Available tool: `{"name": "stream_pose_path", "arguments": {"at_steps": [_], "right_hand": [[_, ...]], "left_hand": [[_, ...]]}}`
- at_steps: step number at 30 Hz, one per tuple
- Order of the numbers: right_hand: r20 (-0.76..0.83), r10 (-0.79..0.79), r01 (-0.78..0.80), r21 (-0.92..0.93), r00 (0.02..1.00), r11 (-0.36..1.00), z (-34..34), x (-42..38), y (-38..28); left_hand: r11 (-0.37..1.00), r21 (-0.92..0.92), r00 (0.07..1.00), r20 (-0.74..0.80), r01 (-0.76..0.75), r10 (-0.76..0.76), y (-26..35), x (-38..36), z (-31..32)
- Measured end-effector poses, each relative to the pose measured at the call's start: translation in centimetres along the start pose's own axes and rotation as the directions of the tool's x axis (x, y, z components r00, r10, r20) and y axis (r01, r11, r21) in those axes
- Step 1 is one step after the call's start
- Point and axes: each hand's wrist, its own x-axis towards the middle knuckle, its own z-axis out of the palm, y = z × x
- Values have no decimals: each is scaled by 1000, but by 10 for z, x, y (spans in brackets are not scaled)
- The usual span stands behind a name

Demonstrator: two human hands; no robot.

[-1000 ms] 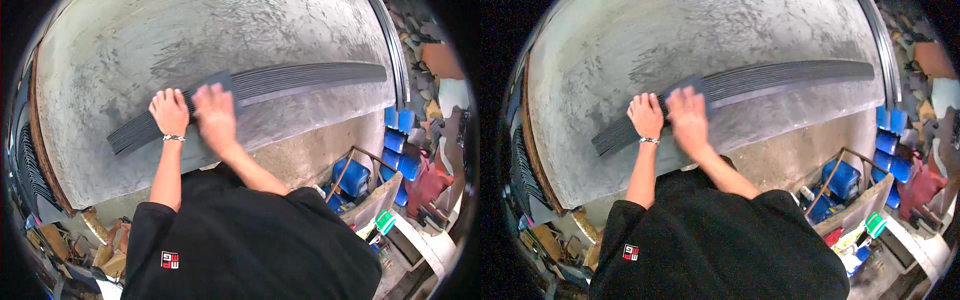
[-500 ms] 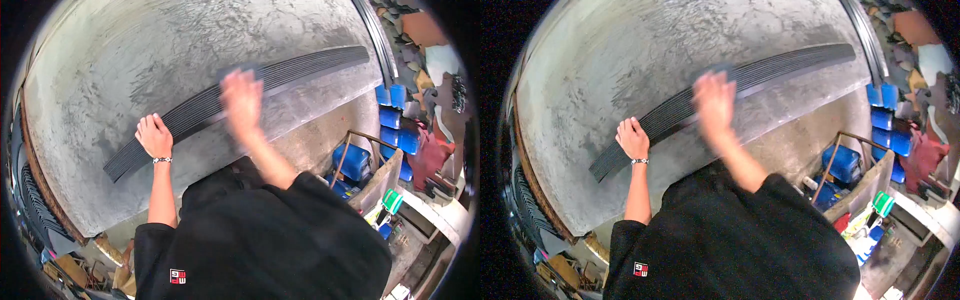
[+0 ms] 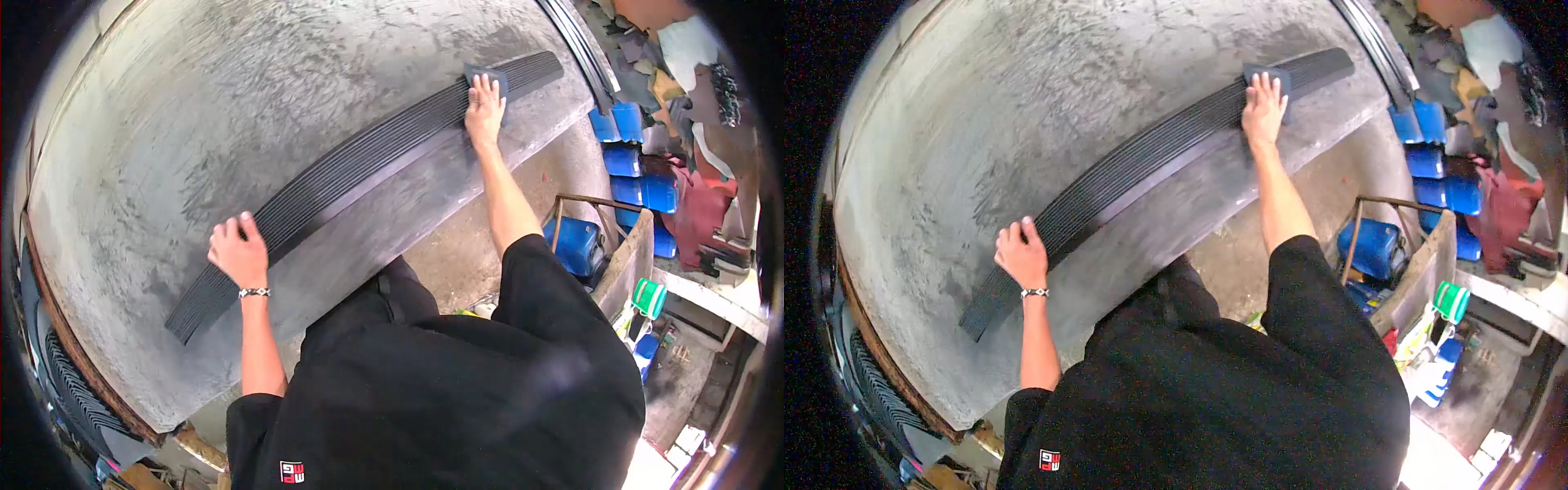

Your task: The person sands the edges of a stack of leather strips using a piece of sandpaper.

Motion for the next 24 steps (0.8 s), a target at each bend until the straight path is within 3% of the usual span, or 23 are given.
{"name": "stream_pose_path", "arguments": {"at_steps": [3,5,7,8,9,10,11,13,14,15,16,17,19,21,23,24], "right_hand": [[51,-36,36,-10,998,999,-16,0,-12],[89,-109,119,-119,990,986,-24,-14,-50],[54,-223,221,42,973,974,-38,-42,-104],[148,-272,270,34,951,962,-47,-55,-128],[392,-297,235,199,871,951,-83,-52,-149],[232,-397,297,369,888,881,-68,-77,-136],[264,-454,331,402,851,854,-73,-72,-113],[314,-455,374,287,833,882,-86,-13,-28],[303,-386,359,144,871,922,-85,27,23],[191,-333,329,52,923,943,-61,62,89],[118,-255,252,40,960,967,-42,104,153],[105,-139,148,-86,985,985,-31,143,204],[63,85,-75,-148,994,986,-9,196,253],[59,9,16,-410,998,912,-1,171,198],[94,-152,167,-193,984,967,-27,91,76],[162,-291,283,67,943,957,-44,42,33]], "left_hand": [[991,-85,986,123,-105,115,96,18,17],[967,-153,971,95,-205,221,176,29,31],[973,-126,976,74,-195,206,240,34,57],[989,-46,987,67,-144,147,261,37,63],[994,39,994,60,-98,96,276,37,65],[995,78,997,29,-67,65,278,35,69],[993,92,996,59,-68,63,281,35,66],[995,73,995,85,-67,60,272,32,75],[997,60,996,68,-58,54,271,30,76],[998,42,998,46,-51,49,272,31,78],[997,55,997,59,-46,42,270,30,80],[996,75,996,79,-39,33,271,30,79],[998,51,996,86,-32,27,269,29,80],[998,43,996,74,-49,46,271,30,78],[996,41,996,49,-81,79,269,30,80],[998,20,996,65,-66,65,270,30,79]]}}
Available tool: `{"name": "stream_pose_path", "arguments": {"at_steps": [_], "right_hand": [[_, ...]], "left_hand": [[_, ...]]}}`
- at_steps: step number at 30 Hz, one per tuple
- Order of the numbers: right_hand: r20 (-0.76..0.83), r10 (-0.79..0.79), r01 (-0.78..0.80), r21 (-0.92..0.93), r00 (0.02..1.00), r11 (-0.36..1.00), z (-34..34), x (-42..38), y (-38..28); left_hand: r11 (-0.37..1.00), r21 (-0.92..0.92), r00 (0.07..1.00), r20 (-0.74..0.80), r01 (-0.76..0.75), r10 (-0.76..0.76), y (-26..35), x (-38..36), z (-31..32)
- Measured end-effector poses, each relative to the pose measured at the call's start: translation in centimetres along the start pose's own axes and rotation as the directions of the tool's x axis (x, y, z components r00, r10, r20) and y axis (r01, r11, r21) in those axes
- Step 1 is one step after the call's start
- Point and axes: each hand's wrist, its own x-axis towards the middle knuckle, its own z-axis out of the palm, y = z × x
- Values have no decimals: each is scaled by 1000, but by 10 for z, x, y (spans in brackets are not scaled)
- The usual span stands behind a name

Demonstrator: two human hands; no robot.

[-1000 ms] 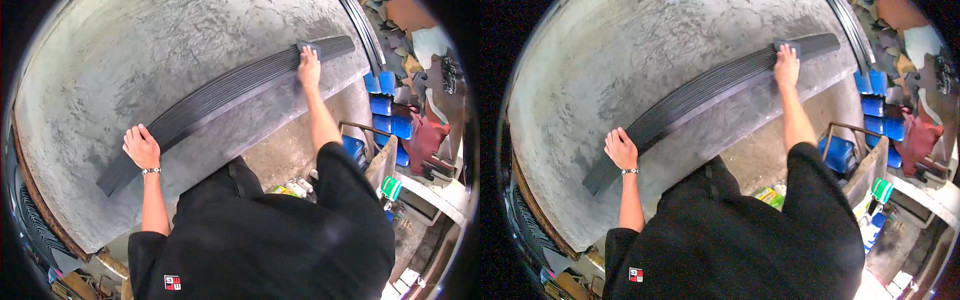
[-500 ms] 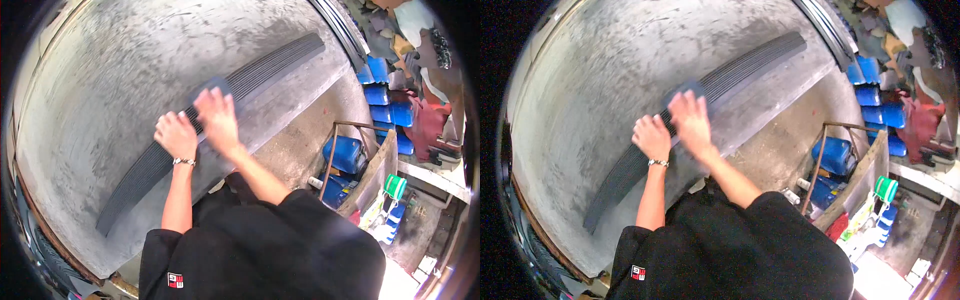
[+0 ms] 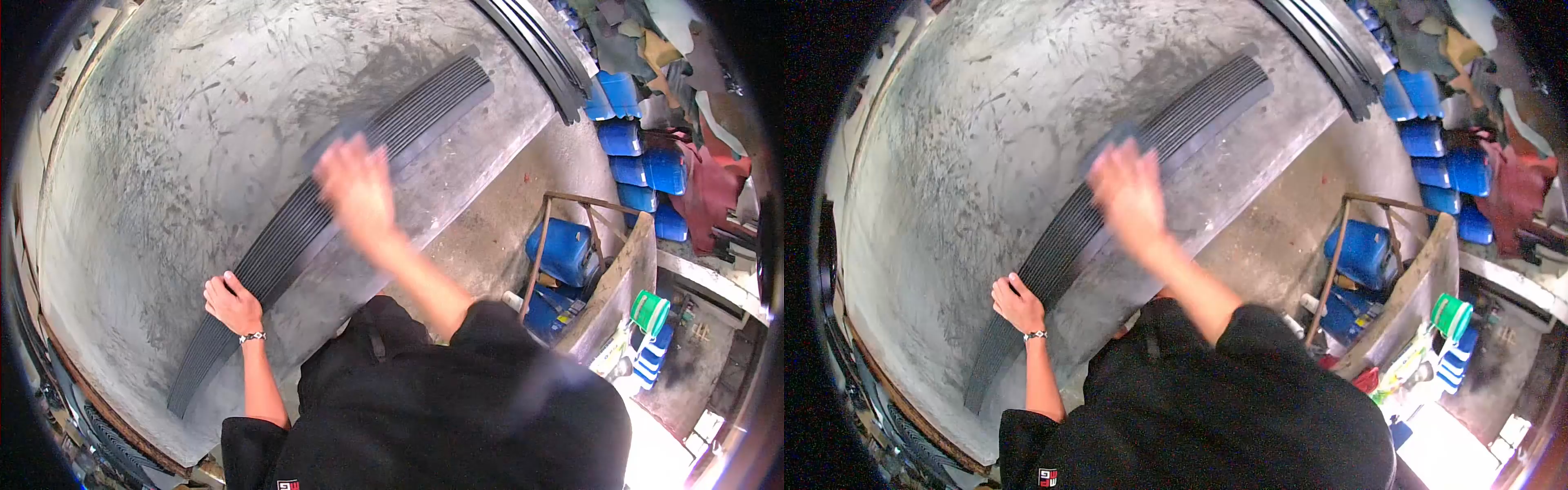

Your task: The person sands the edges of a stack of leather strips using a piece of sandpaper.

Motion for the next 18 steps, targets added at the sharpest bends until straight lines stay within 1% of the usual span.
{"name": "stream_pose_path", "arguments": {"at_steps": [1,2,3,4,5,6,7,8,9,10,11,13,14,15,17,18], "right_hand": [[77,-140,116,257,987,959,-8,-36,-56],[97,-156,125,274,983,954,-14,-35,-43],[112,-175,136,290,978,947,-23,-31,-16],[120,-207,161,310,971,937,-31,-20,17],[110,-108,105,30,988,994,-35,14,74],[-26,13,-16,-134,1000,991,-14,41,147],[-61,174,-177,-56,983,983,-10,69,212],[-177,207,-246,-241,962,939,6,85,263],[-162,382,-396,-62,910,916,5,105,283],[-202,400,-430,-136,894,893,9,110,269],[-233,415,-463,-214,879,860,16,103,241],[-150,182,-210,-196,972,958,10,63,124],[7,122,-122,-31,992,992,-2,42,59],[21,-12,10,100,1000,995,-1,7,11],[104,-141,93,369,985,925,-9,-34,-17],[44,-176,159,262,983,952,-8,-26,16]], "left_hand": [[1000,1,1000,9,6,-6,0,-1,-1],[1000,-1,1000,18,9,-9,-1,-2,-1],[1000,-3,1000,22,13,-12,-3,-1,1],[1000,15,1000,-16,-4,4,-5,-2,4],[1000,12,1000,-15,7,-7,-5,1,5],[1000,9,1000,-6,20,-20,-4,0,3],[1000,2,1000,4,24,-24,-1,-2,2],[1000,-1,1000,5,26,-26,-1,-1,1],[1000,-2,1000,-11,19,-19,-1,4,2],[1000,-2,999,-26,20,-20,0,4,3],[1000,-2,999,-29,23,-24,0,-1,2],[1000,4,999,-46,3,-3,-1,4,7],[1000,5,999,-49,5,-5,-2,3,8],[1000,13,999,-41,3,-2,-4,-2,5],[1000,-6,999,-48,-2,1,-4,-2,3],[1000,-18,999,-54,-2,1,-4,-1,2]]}}
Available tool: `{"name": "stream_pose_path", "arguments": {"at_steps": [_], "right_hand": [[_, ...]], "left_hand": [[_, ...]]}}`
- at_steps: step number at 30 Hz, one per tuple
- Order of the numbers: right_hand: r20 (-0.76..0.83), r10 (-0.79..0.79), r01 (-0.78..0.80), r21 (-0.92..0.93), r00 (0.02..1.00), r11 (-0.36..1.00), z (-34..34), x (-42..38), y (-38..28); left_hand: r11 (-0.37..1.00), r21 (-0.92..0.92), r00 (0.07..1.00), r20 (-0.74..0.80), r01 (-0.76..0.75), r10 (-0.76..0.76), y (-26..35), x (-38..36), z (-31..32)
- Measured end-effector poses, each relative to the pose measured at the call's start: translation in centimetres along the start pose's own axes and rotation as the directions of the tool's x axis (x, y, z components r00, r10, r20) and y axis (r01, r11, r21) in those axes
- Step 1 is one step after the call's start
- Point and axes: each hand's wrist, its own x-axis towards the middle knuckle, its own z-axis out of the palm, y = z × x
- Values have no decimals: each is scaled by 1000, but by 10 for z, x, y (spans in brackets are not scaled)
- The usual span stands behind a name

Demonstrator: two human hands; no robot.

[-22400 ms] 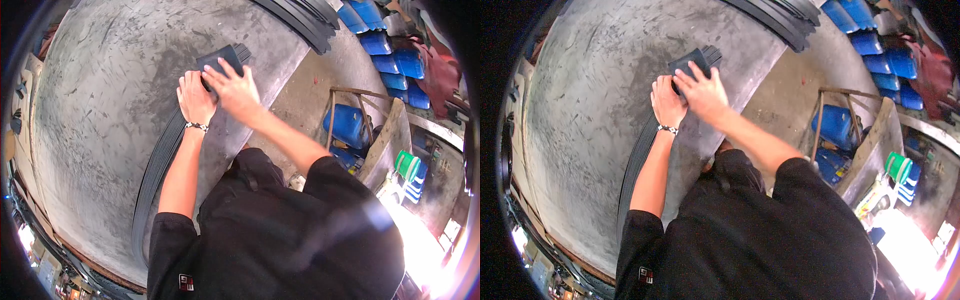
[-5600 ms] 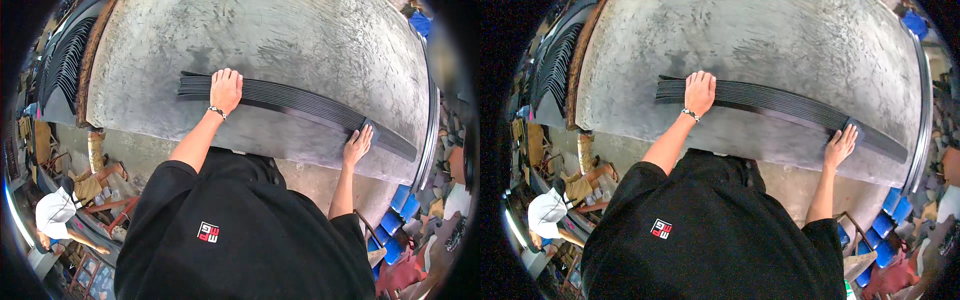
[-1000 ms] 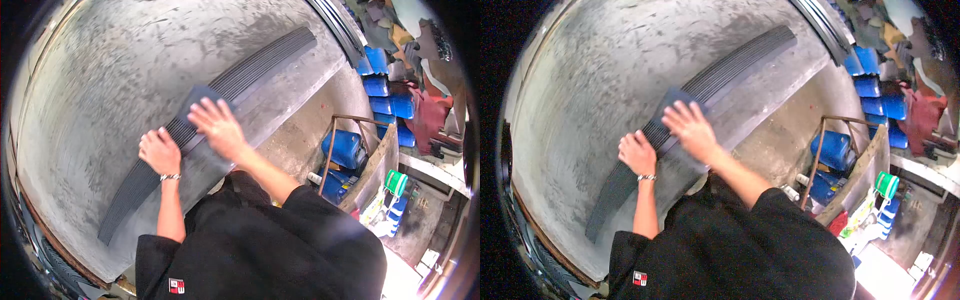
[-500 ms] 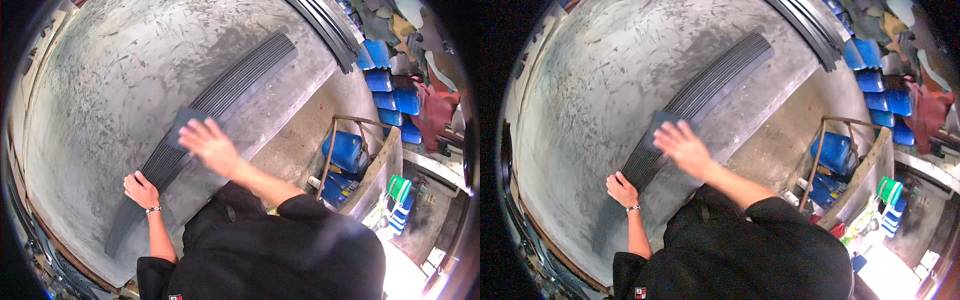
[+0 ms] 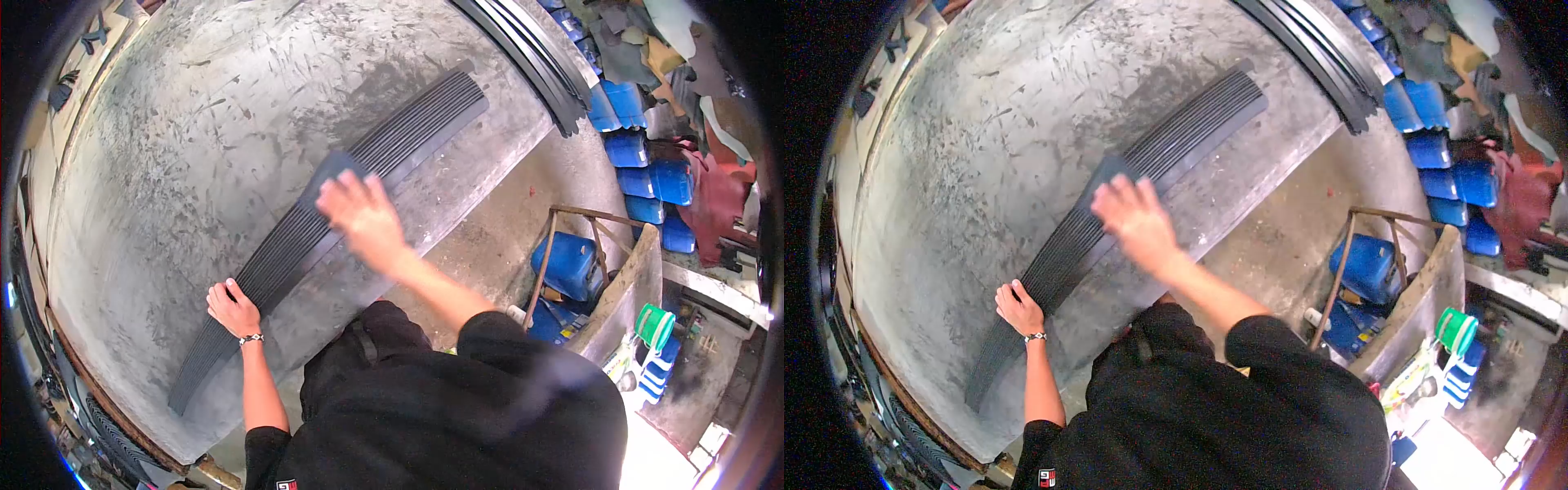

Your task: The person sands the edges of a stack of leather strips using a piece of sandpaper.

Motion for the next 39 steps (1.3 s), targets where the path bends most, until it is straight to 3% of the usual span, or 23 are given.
{"name": "stream_pose_path", "arguments": {"at_steps": [2,3,4,5,6,7,8,9,10,11,12,17,21,22,23,27,29,31,33,37,39], "right_hand": [[-61,223,-231,-323,973,918,-47,32,81],[-204,227,-301,-507,952,808,-61,42,135],[-223,282,-359,-600,933,715,-76,44,180],[-130,395,-382,-638,909,669,-100,57,203],[-133,344,-361,-523,930,772,-104,60,229],[-223,193,-263,-342,955,902,-94,54,251],[-145,41,-92,-369,989,925,-98,52,258],[-188,-65,-20,-415,980,910,-88,50,261],[-239,35,-114,-328,970,938,-75,49,270],[-66,112,-130,-511,991,849,-61,37,302],[-169,297,-340,-389,940,856,-49,36,292],[-132,303,-330,-390,944,859,-51,37,307],[-41,343,-332,-382,939,862,-51,41,329],[-85,358,-368,-251,930,895,-55,43,324],[-122,377,-390,-116,918,913,-59,50,316],[-295,157,-202,-128,943,971,-63,68,206],[-230,212,-219,-4,950,976,-55,80,129],[-163,130,-102,172,978,980,-38,95,45],[-64,108,-88,255,992,963,-15,113,-57],[138,-98,12,520,986,854,37,130,-244],[263,-152,-49,627,953,778,57,128,-323]], "left_hand": [[997,-67,999,23,-44,45,-1,5,2],[996,-76,998,34,-43,46,-7,6,-2],[992,-125,1000,-8,6,-7,2,9,-6],[991,-125,999,-1,38,-39,4,11,-15],[993,-118,997,-70,16,-25,-8,10,-11],[993,-117,997,-59,34,-41,-16,10,-17],[996,-84,999,-44,28,-31,-29,6,-18],[997,-39,996,-55,69,-71,-47,-2,-12],[992,-34,992,-35,123,-124,-60,-6,-15],[985,-45,986,-9,164,-165,-69,-11,-20],[985,-52,987,7,163,-163,-69,-13,-18],[982,-29,980,-62,188,-190,-58,-13,-19],[979,-120,976,-123,167,-182,-63,-14,-20],[969,-136,971,-93,208,-221,-67,-13,-23],[956,-155,964,-62,248,-260,-72,-13,-26],[963,-45,943,-196,267,-271,-122,-22,-44],[950,-40,936,-161,311,-313,-160,-30,-54],[937,-85,928,-135,339,-347,-197,-37,-62],[947,9,941,-110,322,-320,-222,-40,-75],[920,13,902,-206,391,-380,-265,-49,-86],[883,-14,863,-202,470,-463,-285,-57,-100]]}}
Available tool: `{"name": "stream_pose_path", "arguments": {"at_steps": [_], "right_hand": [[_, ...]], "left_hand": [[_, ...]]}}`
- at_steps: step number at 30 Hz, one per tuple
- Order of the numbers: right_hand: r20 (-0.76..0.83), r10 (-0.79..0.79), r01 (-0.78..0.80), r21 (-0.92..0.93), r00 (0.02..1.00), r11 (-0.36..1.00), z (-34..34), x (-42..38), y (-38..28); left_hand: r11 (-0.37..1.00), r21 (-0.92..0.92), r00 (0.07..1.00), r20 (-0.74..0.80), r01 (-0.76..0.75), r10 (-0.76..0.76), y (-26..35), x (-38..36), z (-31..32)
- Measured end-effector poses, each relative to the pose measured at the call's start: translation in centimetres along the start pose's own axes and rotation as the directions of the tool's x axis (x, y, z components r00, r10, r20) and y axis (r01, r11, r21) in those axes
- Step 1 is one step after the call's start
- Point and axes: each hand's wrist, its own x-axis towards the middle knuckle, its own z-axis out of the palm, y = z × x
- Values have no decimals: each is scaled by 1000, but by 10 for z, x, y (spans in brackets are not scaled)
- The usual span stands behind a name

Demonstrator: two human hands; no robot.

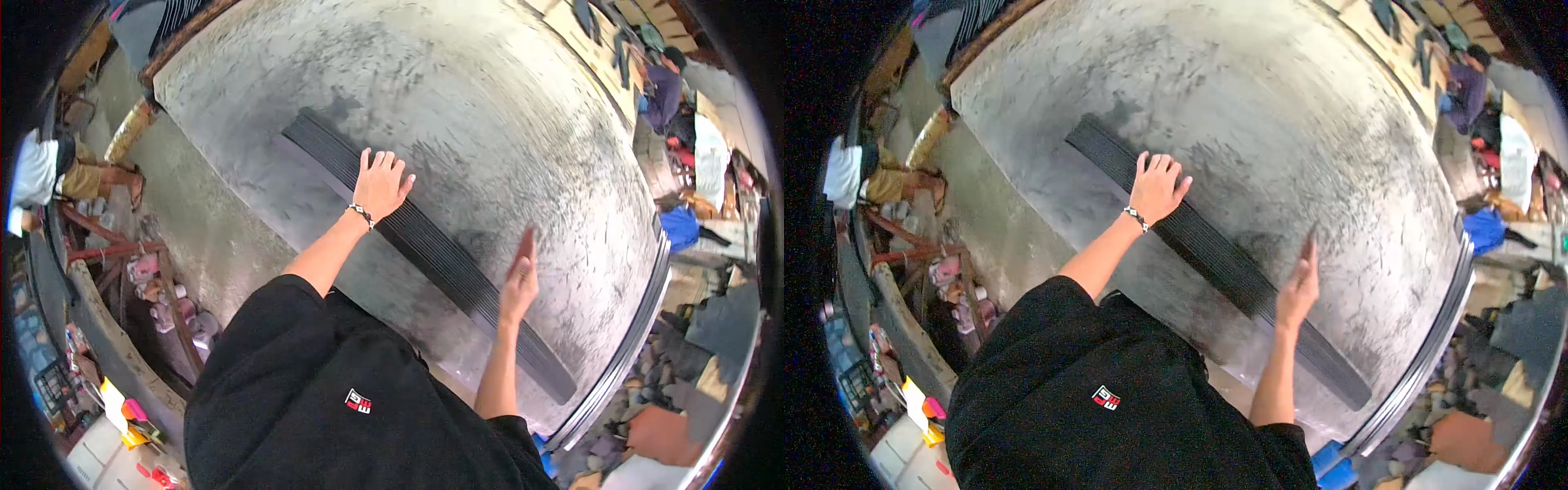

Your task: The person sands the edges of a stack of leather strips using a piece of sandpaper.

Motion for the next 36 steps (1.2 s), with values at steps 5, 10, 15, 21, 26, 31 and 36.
{"name": "stream_pose_path", "arguments": {"at_steps": [5,10,15,21,26,31,36], "right_hand": [[133,-94,112,-136,987,984,107,19,-89],[305,-524,585,-156,795,796,178,45,-132],[548,-712,855,-13,439,518,261,56,-161],[821,-565,931,145,76,335,325,46,-141],[739,-668,940,161,87,301,393,43,-152],[712,-694,927,179,109,330,404,40,-158],[756,-645,965,75,110,253,374,32,-135]], "left_hand": [[987,-138,993,71,-80,90,-29,-2,-11],[995,-100,999,42,23,-19,-12,-8,-12],[991,-125,999,12,44,-43,-11,-29,4],[933,-322,970,-119,164,-212,0,-44,47],[963,-254,994,-29,94,-105,-11,-32,34],[974,-217,991,-98,67,-90,-7,-32,32],[958,-275,960,-237,81,-149,-3,-30,55]]}}
